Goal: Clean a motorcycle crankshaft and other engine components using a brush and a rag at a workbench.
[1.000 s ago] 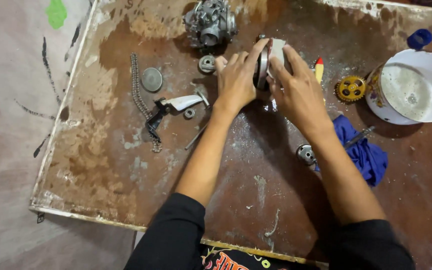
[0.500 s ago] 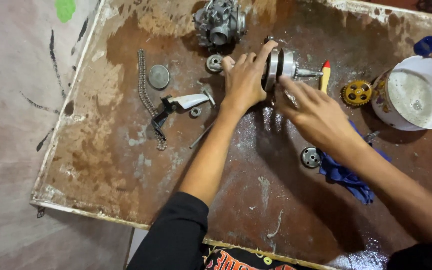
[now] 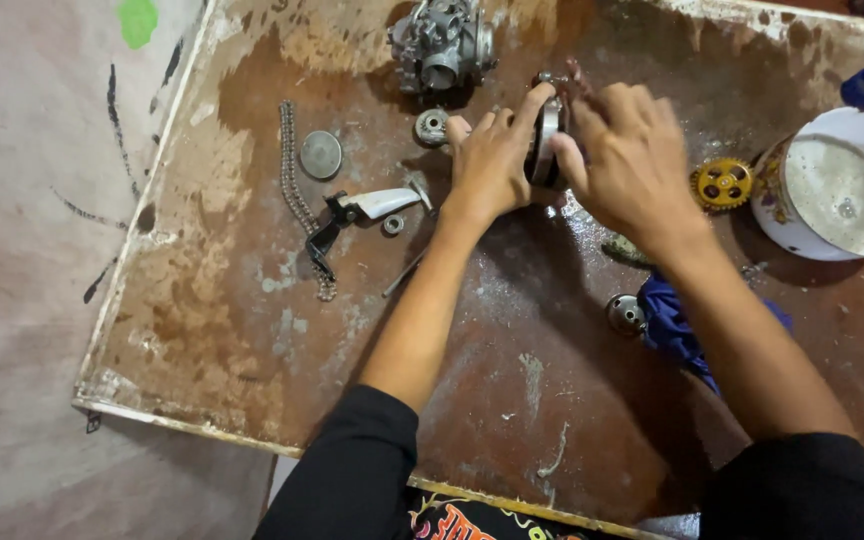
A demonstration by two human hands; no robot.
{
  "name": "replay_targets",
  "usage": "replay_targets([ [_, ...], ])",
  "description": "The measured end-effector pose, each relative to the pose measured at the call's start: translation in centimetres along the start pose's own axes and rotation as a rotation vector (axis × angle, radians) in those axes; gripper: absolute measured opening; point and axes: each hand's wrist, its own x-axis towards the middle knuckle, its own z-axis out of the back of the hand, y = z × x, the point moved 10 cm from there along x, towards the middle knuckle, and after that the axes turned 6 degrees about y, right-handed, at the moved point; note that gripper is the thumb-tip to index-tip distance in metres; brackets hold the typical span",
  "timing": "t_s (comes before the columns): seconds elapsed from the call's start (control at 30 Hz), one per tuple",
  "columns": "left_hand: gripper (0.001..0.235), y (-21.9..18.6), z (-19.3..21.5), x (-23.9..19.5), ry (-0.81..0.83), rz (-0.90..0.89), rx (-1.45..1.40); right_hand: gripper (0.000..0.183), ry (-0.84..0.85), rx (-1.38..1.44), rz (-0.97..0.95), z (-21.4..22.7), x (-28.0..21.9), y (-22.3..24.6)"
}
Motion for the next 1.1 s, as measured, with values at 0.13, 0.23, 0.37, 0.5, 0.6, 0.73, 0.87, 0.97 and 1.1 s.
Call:
replay_targets([
  [0.13, 0.106, 0.3, 0.0, 0.5, -0.08, 0.014, -0.019, 0.018, -0.069, 0.212, -0.098, -3.9, -1.2, 0.4],
  [0.23, 0.097, 0.2, 0.5, -0.3, -0.158, -0.033, -0.01, 0.012, -0.254, 0.319, -0.101, -1.1, -3.0, 2.4],
  [0.37, 0.091, 0.1, 0.3, 0.0, -0.112, -0.016, 0.028, 0.011, -0.343, 0.424, -0.192, -0.7, -3.2, 1.7],
  [0.5, 0.092, 0.3, -0.2, 0.4, -0.098, -0.021, 0.048, 0.021, -0.419, 0.422, -0.229, 0.1, -1.9, 0.9],
  [0.6, 0.1, 0.9, -1.2, 1.3, -0.099, -0.001, 0.089, 0.041, 0.105, 0.665, -0.744, -3.1, -1.1, -2.1],
  [0.73, 0.098, 0.7, -1.0, 0.6, -0.151, -0.018, 0.067, 0.043, -0.311, 0.501, -0.393, -3.4, -0.3, -2.8],
  [0.87, 0.089, 0.7, -1.1, 0.7, -0.19, 0.05, 0.089, 0.03, -0.29, 0.566, -0.466, -5.4, -0.6, -3.9],
  [0.97, 0.091, 0.5, -0.2, 0.1, -0.19, 0.088, 0.061, 0.025, -0.274, 0.582, -0.491, -5.7, -2.2, -2.9],
  [1.1, 0.11, 0.2, -0.1, 0.3, -0.16, 0.083, 0.004, 0.025, -0.336, 0.576, -0.4, -5.8, -4.5, -1.4],
])
